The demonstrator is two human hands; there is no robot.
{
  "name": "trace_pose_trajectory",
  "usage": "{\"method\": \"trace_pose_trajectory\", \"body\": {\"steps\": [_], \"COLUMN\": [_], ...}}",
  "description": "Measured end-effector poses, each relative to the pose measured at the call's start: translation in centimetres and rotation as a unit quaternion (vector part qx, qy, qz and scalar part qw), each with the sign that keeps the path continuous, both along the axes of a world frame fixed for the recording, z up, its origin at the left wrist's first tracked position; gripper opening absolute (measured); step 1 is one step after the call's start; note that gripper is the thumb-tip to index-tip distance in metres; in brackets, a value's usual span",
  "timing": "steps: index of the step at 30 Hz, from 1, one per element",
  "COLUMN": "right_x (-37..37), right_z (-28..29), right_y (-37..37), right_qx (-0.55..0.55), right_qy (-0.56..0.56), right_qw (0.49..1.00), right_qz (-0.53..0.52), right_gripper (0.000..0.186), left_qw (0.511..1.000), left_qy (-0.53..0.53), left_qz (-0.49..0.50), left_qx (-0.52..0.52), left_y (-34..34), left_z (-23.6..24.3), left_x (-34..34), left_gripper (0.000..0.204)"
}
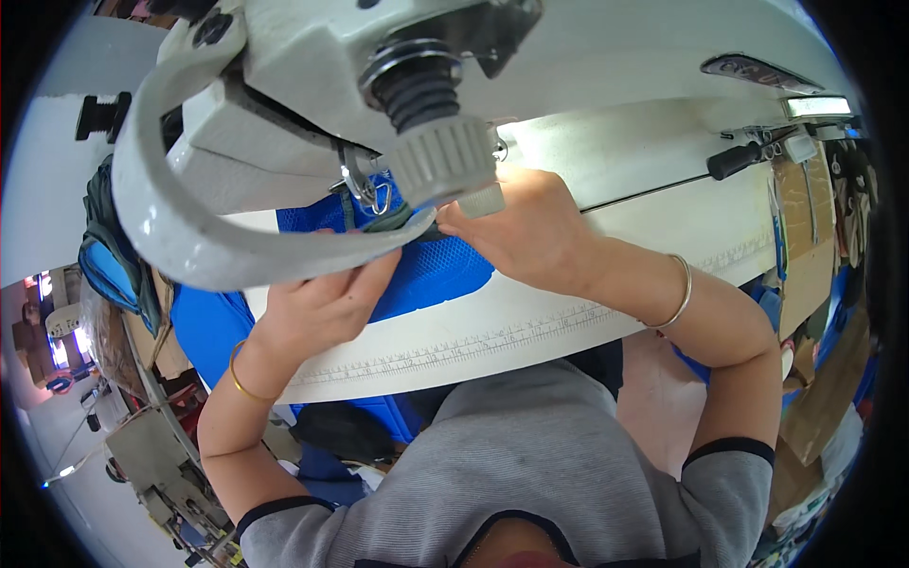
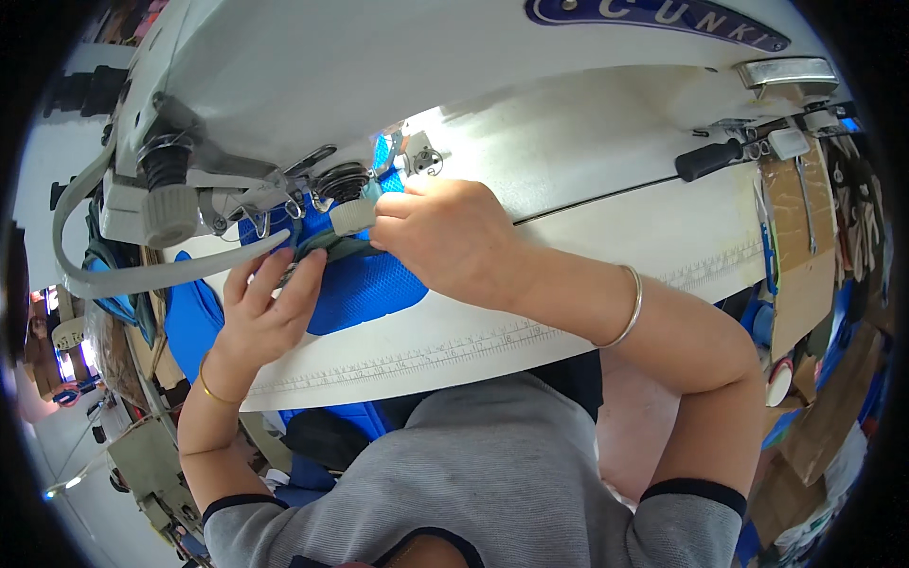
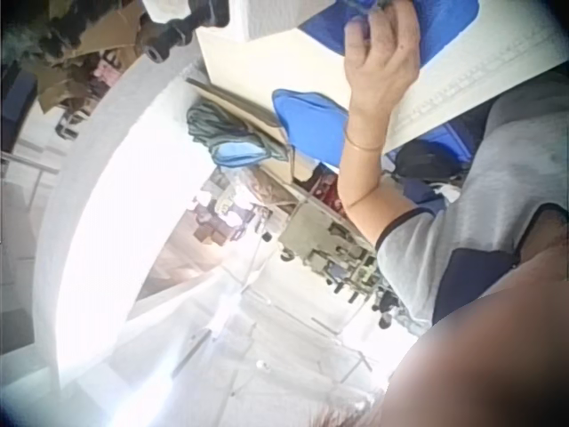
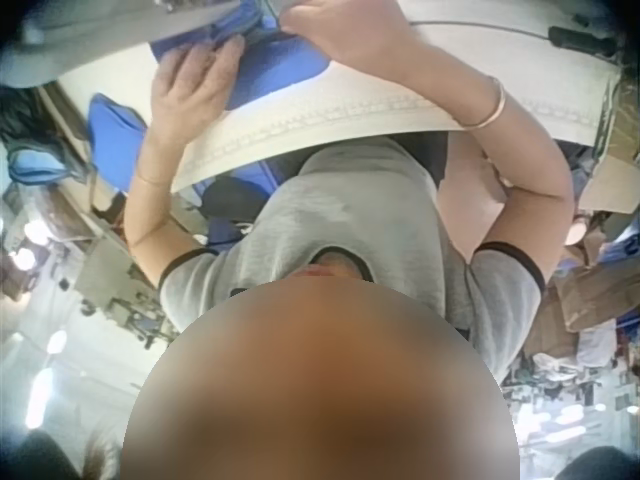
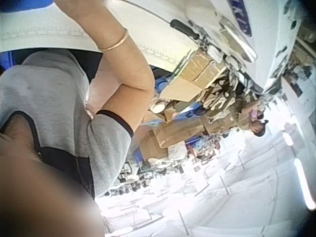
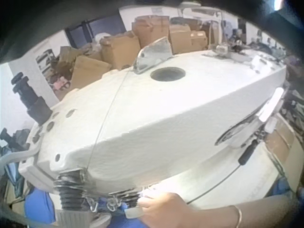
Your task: Sewing the edges and components of a blue mesh bag using an industrial sewing machine.
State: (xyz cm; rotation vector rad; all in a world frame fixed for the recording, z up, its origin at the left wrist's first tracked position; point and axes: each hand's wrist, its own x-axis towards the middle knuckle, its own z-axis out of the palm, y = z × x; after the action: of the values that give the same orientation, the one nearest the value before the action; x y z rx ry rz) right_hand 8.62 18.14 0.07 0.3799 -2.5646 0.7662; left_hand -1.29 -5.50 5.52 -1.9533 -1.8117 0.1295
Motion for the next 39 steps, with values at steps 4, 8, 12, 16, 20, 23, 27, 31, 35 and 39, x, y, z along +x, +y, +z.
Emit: {"method": "trace_pose_trajectory", "body": {"steps": [4, 8, 12, 16, 20, 23, 27, 31, 35, 39], "right_x": [-0.3, -0.1, 1.1, 3.4, 5.1, 5.2, 5.8, 5.4, 3.7, 3.9], "right_z": [-0.6, -0.1, 1.5, 1.1, 0.2, 0.0, 0.0, 0.3, 0.7, 1.4], "right_y": [-0.1, 0.0, 0.1, 0.5, -0.2, -0.3, -0.1, 0.6, 2.1, 4.5], "right_qx": [0.001, -0.044, -0.028, 0.111, 0.078, 0.039, 0.047, 0.059, 0.113, 0.162], "right_qy": [0.014, -0.021, -0.077, -0.001, 0.031, 0.042, 0.035, 0.033, 0.053, 0.016], "right_qw": [1.0, 0.999, 0.997, 0.99, 0.994, 0.996, 0.993, 0.992, 0.989, 0.986], "right_qz": [0.01, 0.014, 0.004, 0.091, 0.073, 0.066, 0.102, 0.105, 0.083, -0.027], "right_gripper": [0.011, 0.013, 0.016, 0.019, 0.027, 0.027, 0.027, 0.031, 0.034, 0.041], "left_qw": [0.988, 0.994, 0.997, 0.998, 0.997, 0.997, 0.994, 0.993, 0.991, 0.992], "left_qy": [-0.11, -0.083, -0.076, -0.022, 0.023, -0.002, -0.047, -0.049, -0.064, -0.05], "left_qz": [0.056, -0.031, -0.024, 0.051, 0.056, 0.056, 0.074, 0.09, 0.089, 0.094], "left_qx": [-0.09, -0.067, -0.014, 0.032, 0.054, 0.061, 0.069, 0.06, 0.08, 0.072], "left_y": [1.7, 1.3, 1.1, 2.3, 3.8, 4.5, 5.1, 5.0, 5.0, 4.4], "left_z": [0.4, -0.1, 0.7, 0.5, 0.2, -1.0, -1.9, -2.1, -2.5, -2.9], "left_x": [0.1, -1.1, 0.0, 2.6, 4.5, 5.1, 5.7, 6.0, 6.0, 6.1], "left_gripper": [0.027, 0.026, 0.028, 0.027, 0.014, 0.012, 0.014, 0.016, 0.019, 0.021]}}
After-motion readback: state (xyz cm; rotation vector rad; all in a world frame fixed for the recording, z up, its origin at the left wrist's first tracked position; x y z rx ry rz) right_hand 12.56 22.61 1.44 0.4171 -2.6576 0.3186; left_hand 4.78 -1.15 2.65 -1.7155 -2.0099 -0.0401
